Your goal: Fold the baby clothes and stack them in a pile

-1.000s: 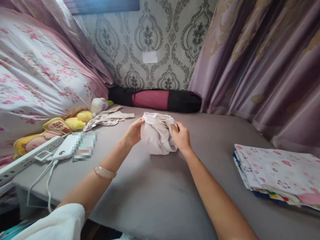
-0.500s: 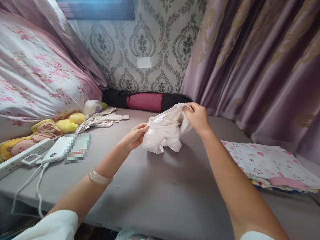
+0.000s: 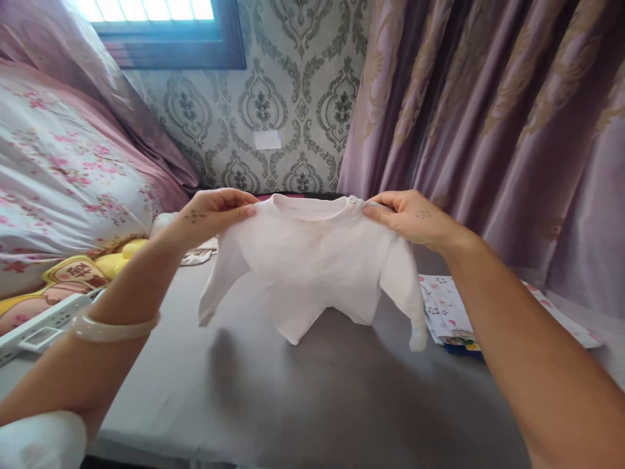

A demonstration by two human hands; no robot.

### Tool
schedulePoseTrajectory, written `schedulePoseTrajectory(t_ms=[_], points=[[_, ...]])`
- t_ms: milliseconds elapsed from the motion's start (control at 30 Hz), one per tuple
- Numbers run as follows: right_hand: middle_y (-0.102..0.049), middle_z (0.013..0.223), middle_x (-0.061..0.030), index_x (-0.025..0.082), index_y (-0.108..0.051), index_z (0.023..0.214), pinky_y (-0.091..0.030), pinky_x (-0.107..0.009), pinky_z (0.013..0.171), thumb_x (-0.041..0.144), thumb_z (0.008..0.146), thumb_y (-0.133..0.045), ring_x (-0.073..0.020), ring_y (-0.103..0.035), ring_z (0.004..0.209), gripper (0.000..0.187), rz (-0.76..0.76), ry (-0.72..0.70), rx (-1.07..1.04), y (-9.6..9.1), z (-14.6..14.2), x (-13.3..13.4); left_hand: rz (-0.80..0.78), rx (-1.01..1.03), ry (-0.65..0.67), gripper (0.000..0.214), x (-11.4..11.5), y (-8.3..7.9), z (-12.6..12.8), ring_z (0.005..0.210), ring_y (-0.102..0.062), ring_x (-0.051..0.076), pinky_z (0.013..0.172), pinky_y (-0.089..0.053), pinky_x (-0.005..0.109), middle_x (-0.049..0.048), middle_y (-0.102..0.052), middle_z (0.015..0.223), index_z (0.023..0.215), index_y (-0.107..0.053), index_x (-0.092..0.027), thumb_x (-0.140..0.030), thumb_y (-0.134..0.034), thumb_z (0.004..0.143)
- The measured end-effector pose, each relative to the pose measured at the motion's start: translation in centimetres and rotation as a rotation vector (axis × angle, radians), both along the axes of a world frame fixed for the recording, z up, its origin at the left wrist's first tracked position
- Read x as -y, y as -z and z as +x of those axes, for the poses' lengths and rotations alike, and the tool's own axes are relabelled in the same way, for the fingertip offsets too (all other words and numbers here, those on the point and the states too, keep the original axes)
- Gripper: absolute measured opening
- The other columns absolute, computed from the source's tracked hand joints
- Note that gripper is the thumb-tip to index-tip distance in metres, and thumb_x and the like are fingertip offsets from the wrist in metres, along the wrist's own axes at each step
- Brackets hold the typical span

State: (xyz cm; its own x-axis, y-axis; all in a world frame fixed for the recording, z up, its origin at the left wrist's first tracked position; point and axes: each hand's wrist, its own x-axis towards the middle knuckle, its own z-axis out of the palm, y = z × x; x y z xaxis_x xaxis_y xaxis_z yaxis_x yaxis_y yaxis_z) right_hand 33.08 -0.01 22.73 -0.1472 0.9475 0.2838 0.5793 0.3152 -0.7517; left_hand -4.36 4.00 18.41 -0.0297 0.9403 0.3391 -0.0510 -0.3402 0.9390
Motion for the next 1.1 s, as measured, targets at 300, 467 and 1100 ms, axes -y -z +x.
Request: schedulePoseTrajectory(t_ms=[300,467,1100], points=[[-0.071,0.08,-0.0018,0.022,-0.074,0.095,-0.046,-0.026,0.056,0.054,0.085,-0.064,-0.0137,-0.06,0.067,0.035,0.251,-0.08,0.109,-0.6,-0.1,0.2,0.287,-0.582,-0.043,0.021,2.0,-3.4,0.4,0.065,-0.058,0.014,0.055,-0.046,0.024,0.0,-0.064,0.071,0.083,-0.073,-0.018,-0.037,-0.075,0.075],[-0.066,0.096,-0.0048,0.023,-0.072,0.093,-0.049,-0.034,0.077,0.046,0.091,-0.06,-0.0183,-0.061,0.087,0.026,0.815,0.134,0.138,-1.0,-1.5,-0.4,0.766,-0.478,-0.455,0.016,1.8,-4.4,1.6,0.076,-0.057,0.013,0.068,-0.046,0.026,0.0007,-0.064,0.085,0.09,-0.07,-0.021,-0.035,-0.067,0.084],[-0.069,0.101,-0.0046,0.024,-0.075,0.081,-0.05,-0.042,0.088,0.044,0.089,-0.061,-0.0228,-0.063,0.094,0.025,0.712,0.129,0.288,1.8,-2.3,-6.9,0.589,-0.741,-0.553,0.017,-5.3,-1.7,1.9,0.091,-0.059,0.019,0.094,-0.041,0.037,0.0015,-0.066,0.084,0.089,-0.067,-0.018,-0.034,-0.06,0.086]])
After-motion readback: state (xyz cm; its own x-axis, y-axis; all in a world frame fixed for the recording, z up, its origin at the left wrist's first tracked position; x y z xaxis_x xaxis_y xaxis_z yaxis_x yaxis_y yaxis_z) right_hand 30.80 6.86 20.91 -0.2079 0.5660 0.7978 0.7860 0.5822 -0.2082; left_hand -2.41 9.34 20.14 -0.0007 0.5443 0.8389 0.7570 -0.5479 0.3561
